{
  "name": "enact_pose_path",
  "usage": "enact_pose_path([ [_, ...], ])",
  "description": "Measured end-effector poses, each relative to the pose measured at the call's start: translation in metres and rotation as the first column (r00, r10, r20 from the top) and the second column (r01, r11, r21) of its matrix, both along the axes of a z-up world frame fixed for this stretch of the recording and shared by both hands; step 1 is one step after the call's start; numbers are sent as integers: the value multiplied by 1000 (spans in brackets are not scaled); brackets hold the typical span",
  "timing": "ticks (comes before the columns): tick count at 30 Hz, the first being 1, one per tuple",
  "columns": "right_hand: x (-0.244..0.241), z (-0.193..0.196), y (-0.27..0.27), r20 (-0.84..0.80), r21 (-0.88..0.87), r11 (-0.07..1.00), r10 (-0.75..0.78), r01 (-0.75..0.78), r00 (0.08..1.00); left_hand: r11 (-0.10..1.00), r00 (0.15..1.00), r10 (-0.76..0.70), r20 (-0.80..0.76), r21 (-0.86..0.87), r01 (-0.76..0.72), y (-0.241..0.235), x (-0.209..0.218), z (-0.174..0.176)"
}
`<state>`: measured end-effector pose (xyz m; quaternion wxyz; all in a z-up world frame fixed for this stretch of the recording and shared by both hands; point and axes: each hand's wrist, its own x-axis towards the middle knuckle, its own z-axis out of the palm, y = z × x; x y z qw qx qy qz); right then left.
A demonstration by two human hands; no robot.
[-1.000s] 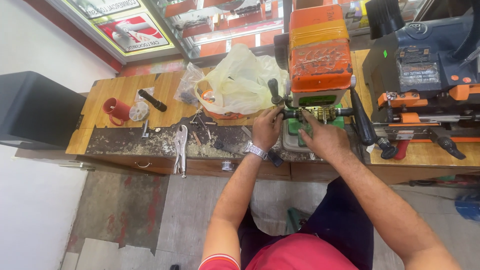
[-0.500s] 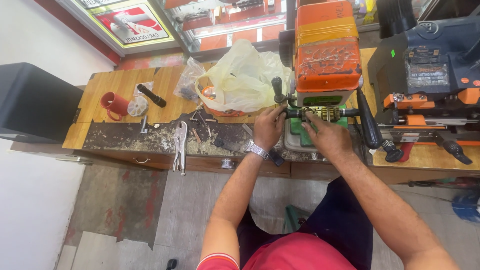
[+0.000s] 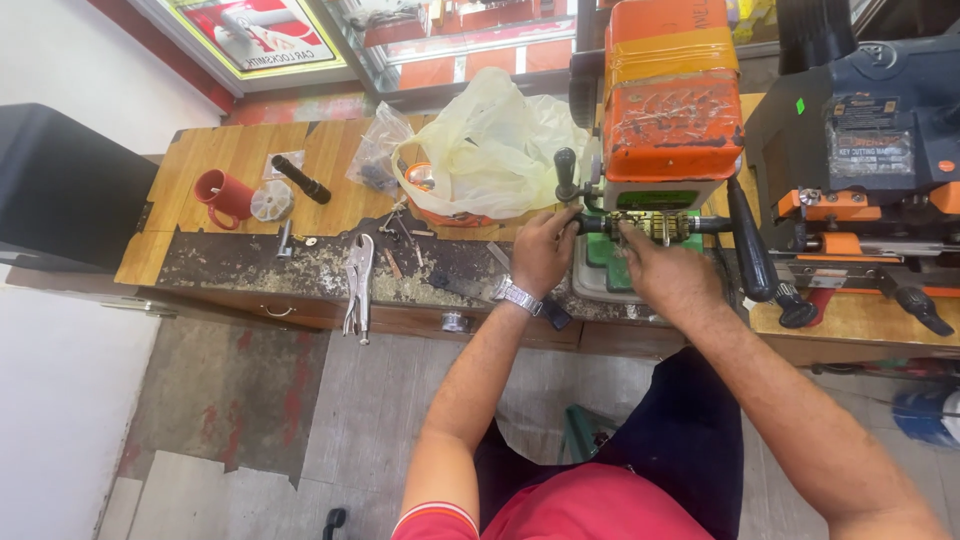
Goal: Duplicating a key using a machine and finishing the edges with a hand file.
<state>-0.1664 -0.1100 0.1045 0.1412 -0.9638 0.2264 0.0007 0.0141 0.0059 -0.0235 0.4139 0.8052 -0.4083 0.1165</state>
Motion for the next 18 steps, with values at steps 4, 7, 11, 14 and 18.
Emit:
enact_pose_path([
  [4,2,1,-1,-28,-40,999,2,-3,1000,1000,1000,-9,0,-1,9,-3,1,-5],
  [7,0,-1,0,-20,-62,998,0,-1,1000,1000,999,-26,-31,0,26,-1,1,0],
  [11,-1,4,3,-11,-57,998,2,-2,1000,1000,998,-31,-61,-6,31,-2,0,1],
  [14,-2,-4,1,-5,-71,998,3,-3,1000,999,996,-37,-82,3,37,-1,0,2],
  [18,-1,-3,3,6,-88,996,-3,3,1000,999,996,-46,-81,-8,46,0,-3,7],
])
